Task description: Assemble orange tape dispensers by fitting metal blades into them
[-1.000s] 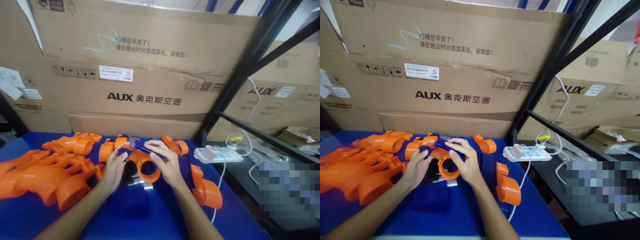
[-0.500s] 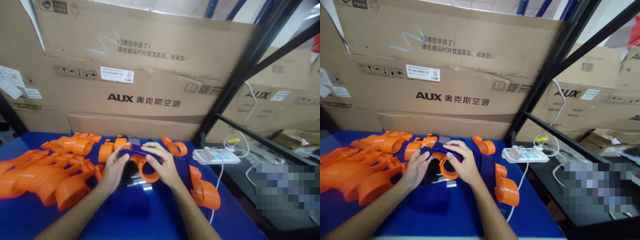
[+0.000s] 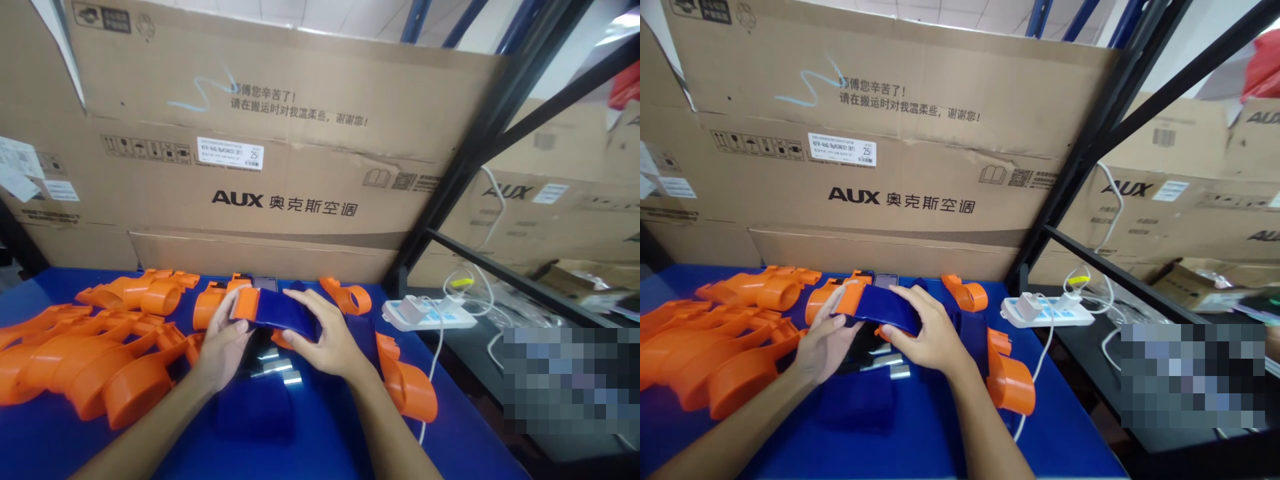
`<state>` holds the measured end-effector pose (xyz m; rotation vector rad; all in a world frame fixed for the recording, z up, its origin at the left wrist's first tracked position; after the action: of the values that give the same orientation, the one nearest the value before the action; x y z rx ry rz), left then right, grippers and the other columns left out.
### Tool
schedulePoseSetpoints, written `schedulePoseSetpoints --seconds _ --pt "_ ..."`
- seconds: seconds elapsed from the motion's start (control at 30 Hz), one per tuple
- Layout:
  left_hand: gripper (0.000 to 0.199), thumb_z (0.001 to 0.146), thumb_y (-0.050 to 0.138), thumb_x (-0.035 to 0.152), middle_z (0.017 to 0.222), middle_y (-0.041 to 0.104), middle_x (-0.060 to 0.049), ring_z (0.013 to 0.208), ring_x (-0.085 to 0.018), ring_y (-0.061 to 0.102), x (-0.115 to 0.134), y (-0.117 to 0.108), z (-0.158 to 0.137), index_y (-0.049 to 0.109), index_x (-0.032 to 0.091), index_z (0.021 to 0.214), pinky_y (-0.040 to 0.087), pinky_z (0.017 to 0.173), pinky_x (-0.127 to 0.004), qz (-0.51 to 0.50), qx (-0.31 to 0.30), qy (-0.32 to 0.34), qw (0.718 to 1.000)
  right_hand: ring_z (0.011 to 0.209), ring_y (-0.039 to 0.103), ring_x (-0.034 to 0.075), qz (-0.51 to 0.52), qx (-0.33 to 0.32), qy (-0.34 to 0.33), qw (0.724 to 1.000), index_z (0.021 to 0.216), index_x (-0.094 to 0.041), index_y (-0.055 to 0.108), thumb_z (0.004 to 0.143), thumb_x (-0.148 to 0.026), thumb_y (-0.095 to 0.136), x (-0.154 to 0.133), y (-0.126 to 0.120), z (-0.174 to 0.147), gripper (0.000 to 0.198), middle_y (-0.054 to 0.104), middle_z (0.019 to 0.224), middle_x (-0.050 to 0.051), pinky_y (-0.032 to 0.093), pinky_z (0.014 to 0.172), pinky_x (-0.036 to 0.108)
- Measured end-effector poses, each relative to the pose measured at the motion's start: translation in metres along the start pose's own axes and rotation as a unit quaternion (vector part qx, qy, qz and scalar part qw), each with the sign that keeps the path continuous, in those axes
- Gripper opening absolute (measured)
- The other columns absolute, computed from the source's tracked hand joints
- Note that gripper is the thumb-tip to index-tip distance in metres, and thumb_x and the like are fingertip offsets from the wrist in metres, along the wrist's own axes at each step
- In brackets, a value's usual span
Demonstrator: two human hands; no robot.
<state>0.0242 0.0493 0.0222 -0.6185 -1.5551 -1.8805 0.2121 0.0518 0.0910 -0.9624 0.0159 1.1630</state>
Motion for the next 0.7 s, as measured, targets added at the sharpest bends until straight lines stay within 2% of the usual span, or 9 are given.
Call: schedulePoseSetpoints --seconds 0.13,0.3,0.7 --pt "0.048 0.076 0.084 0.022 0.133 0.070 -0.008 0.129 -0.032 0.061 -0.001 -0.003 0.004 0.065 0.027 0.119 0.050 0.106 -0.046 0.019 0.021 -0.014 1.000 0.106 0.064 0.029 -0.050 -0.035 -0.014 0.998 0.142 -0.026 0.058 0.087 -0.045 0.074 -0.002 0.010 -0.001 0.060 0.068 0.115 0.011 0.054 0.094 0.046" --pt "0.039 0.075 0.087 0.022 0.131 0.072 -0.008 0.130 -0.031 0.061 0.005 -0.003 0.008 0.067 0.023 0.108 0.048 0.108 -0.044 0.064 0.047 0.001 0.997 0.104 0.063 0.030 -0.099 -0.039 -0.039 0.994 0.143 -0.024 0.057 0.090 -0.049 0.070 -0.006 0.018 -0.002 0.060 0.066 0.111 0.012 0.052 0.091 0.048" --pt "0.045 0.070 0.090 0.026 0.121 0.075 -0.009 0.123 -0.031 0.066 0.002 -0.011 0.011 0.065 0.022 0.106 0.049 0.108 -0.047 0.074 0.070 0.027 0.994 0.097 0.062 0.028 -0.099 -0.009 -0.092 0.991 0.142 -0.022 0.057 0.089 -0.045 0.073 -0.009 0.017 -0.003 0.060 0.064 0.105 0.011 0.054 0.083 0.047"
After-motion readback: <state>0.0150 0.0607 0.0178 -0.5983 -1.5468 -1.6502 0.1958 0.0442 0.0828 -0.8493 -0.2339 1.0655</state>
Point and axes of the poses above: each hand's wrist, its own z-axis towards the middle knuckle, its own y-axis out of the palm, x = y × z, the point moved 6 cm from there along z, towards the middle knuckle
